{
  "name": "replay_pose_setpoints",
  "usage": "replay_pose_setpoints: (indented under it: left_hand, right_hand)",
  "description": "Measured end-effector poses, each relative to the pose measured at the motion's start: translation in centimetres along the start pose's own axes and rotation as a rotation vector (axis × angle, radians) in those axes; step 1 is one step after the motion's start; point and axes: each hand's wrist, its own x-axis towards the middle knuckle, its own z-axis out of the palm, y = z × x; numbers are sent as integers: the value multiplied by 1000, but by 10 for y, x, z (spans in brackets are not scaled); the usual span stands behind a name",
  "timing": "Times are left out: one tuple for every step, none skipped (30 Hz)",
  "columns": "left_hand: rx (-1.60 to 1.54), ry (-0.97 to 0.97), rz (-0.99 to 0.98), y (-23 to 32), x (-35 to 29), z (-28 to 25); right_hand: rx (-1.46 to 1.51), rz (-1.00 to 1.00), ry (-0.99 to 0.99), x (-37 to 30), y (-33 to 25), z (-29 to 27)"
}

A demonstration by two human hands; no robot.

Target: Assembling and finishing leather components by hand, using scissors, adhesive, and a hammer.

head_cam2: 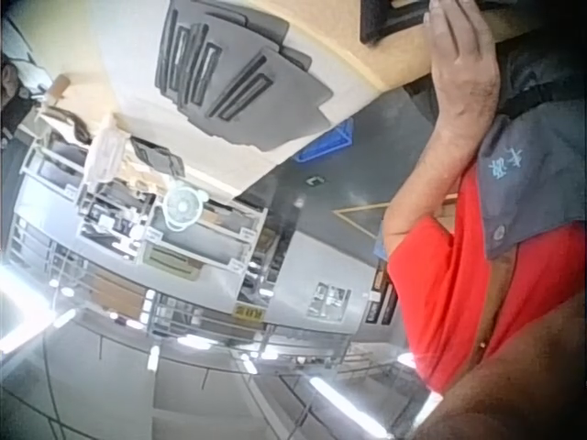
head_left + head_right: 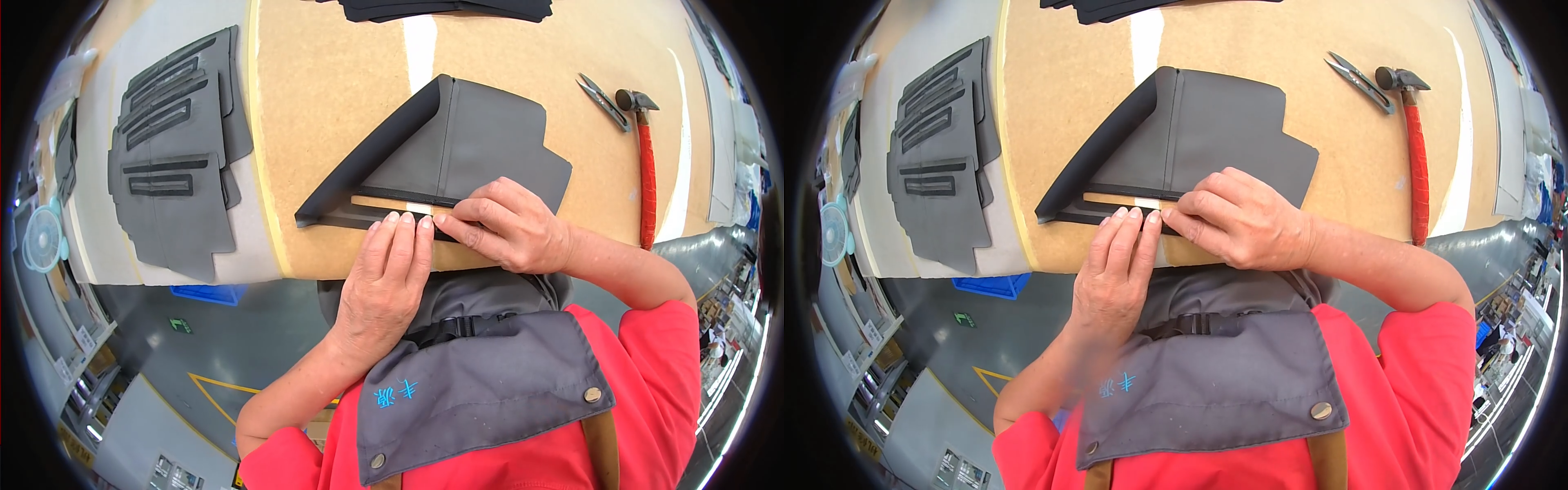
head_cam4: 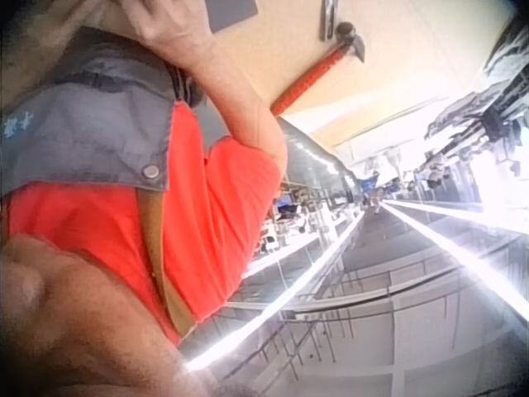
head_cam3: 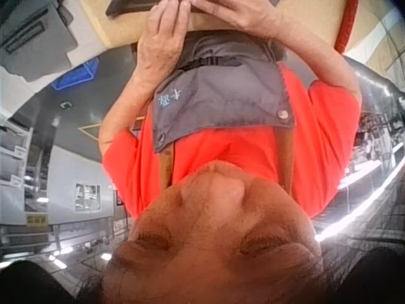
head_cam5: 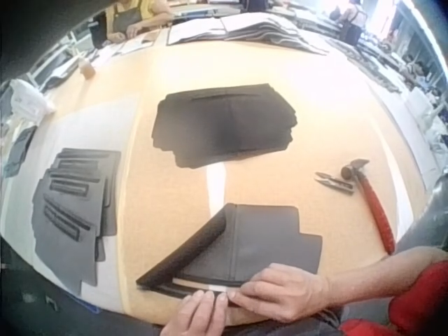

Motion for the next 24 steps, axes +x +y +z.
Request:
replay_pose_setpoints:
  left_hand:
    - [1,0,2,0,0,0]
    - [6,-1,3,0,-1,0]
    - [12,-3,5,0,-1,0]
    - [13,-3,7,0,-1,0]
    - [17,-1,8,1,-1,0]
    - [21,1,8,1,-1,0]
    - [24,1,11,0,-1,-1]
    - [28,-6,14,0,0,-1]
    - [33,-13,18,0,1,-2]
    - [36,-10,20,0,2,-3]
    - [42,-19,22,0,2,-3]
    - [47,-28,23,1,2,-3]
    - [50,-27,26,0,2,-3]
    - [59,-26,21,1,2,-2]
    - [68,-25,16,1,0,-2]
    - [72,-28,20,2,-1,-3]
    - [68,-24,18,1,-1,-2]
    - [65,-21,15,1,-1,-2]
    - [70,-19,21,1,-1,-1]
    - [70,-20,22,1,-2,-2]
    - [71,-22,24,1,-2,-1]
    - [76,-23,27,1,-2,-1]
    - [60,-11,20,1,-3,0]
    - [44,1,12,2,-3,0]
  right_hand:
    - [-11,-10,3,-1,-1,1]
    - [-22,-20,7,-1,-1,1]
    - [-24,-20,9,-1,-1,1]
    - [-43,-37,0,0,-2,0]
    - [-64,-53,-7,0,-3,0]
    - [-66,-53,-4,0,-3,0]
    - [-70,-57,-12,0,-3,0]
    - [-77,-63,-20,0,-3,-1]
    - [-81,-65,-17,1,-2,-2]
    - [-50,-51,-20,1,-1,-3]
    - [-17,-36,-24,1,-1,-3]
    - [-20,-36,-21,0,-1,-3]
    - [-23,-27,-18,-2,0,-3]
    - [-24,-17,-14,-3,-2,-3]
    - [-24,-15,-9,-3,-3,-2]
    - [-34,-28,4,-3,-4,-1]
    - [-49,-42,16,-3,-3,-1]
    - [-54,-42,22,-4,-2,-1]
    - [-67,-51,31,-5,-2,1]
    - [-76,-61,39,-6,-2,2]
    - [-78,-61,45,-7,-2,2]
    - [-75,-63,46,-7,-2,2]
    - [-71,-64,45,-7,-2,2]
    - [-70,-62,50,-7,-3,3]
